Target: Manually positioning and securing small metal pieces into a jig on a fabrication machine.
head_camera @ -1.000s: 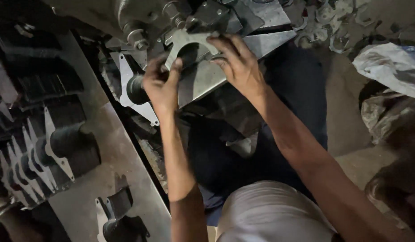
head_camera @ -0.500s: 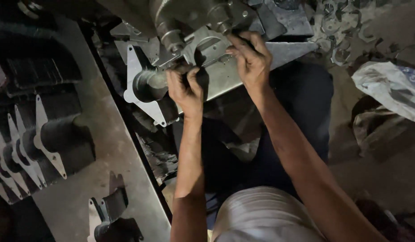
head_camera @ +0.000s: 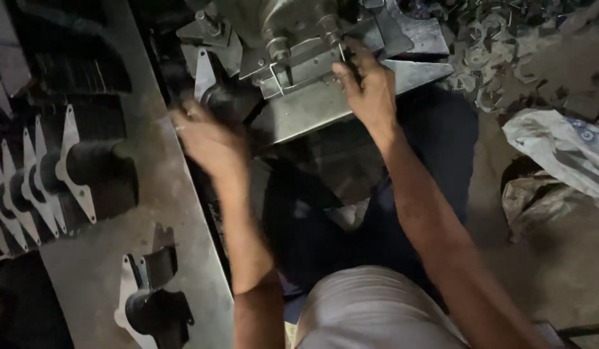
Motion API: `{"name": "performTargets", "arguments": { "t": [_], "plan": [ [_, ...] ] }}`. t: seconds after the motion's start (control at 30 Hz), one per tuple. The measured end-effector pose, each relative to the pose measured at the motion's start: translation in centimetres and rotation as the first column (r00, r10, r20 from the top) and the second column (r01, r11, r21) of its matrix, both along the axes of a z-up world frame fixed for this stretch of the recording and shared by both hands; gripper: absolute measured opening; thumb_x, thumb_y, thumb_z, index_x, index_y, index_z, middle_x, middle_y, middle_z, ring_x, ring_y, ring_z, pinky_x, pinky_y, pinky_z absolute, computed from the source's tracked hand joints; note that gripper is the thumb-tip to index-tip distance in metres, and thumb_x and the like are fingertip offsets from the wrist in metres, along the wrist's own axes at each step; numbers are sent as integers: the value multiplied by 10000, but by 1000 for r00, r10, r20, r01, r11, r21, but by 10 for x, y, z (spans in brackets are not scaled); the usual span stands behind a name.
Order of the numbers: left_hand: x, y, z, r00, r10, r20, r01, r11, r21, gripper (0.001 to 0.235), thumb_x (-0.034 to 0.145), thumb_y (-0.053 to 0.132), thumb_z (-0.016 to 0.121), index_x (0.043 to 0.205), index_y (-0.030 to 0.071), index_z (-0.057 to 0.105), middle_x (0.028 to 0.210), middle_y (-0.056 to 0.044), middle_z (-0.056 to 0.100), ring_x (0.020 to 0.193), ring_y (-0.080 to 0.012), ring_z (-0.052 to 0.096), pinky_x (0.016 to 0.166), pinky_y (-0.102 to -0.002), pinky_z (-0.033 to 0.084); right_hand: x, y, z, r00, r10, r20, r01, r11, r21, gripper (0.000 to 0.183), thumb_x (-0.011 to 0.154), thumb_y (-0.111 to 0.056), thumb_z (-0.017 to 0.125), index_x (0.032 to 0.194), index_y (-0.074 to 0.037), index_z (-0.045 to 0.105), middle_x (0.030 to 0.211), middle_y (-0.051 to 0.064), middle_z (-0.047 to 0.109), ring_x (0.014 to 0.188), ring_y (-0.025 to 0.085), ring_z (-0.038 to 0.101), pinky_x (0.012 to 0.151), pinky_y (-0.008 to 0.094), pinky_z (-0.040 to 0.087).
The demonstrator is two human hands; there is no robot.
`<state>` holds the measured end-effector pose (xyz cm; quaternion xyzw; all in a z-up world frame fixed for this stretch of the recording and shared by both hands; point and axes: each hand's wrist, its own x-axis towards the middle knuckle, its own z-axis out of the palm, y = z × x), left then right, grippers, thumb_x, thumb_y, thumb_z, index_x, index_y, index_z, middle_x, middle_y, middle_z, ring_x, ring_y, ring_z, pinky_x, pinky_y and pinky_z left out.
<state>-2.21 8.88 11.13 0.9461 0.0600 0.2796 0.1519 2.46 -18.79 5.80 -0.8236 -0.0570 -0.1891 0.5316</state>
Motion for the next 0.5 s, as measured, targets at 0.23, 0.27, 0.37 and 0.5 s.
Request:
{"name": "performTargets", "arguments": {
  "t": [0.23,0.27,0.37,0.5],
  "plan": [
    [18,93,-34,956,189,-225,-184,982,41,466,903,374,802,785,-60,681,819,-313,689,784,-493,679,706,-547,537,0,-5,-15,950,189,247,23,749,-662,233,1088,-107,590,1278,23,627,1121,156,696,963,275,742,718,376,609],
    [18,90,-31,952,181,-247,-184,983,13,381,897,299,776,780,-50,675,788,-301,691,751,-465,696,680,-529,539,-7,-11,13,886,283,368,99,658,-746,337,1040,-81,559,1353,9,645,1118,133,698,950,259,745,684,380,597],
    [4,44,28,976,82,-201,-113,982,-149,243,916,185,767,908,-45,689,845,-255,716,760,-380,724,683,-458,550,32,-101,-104,954,-53,294,-7,980,198,341,1057,-314,544,1174,-33,699,1121,139,732,821,221,717,628,340,585],
    [-7,16,-34,999,-13,-38,0,942,-335,316,896,167,858,969,-66,659,829,-199,682,709,-296,678,628,-396,538,13,-93,-30,998,54,-24,-18,664,748,474,1080,-446,509,1055,-19,712,944,131,729,732,215,703,569,318,535]
  ]
}}
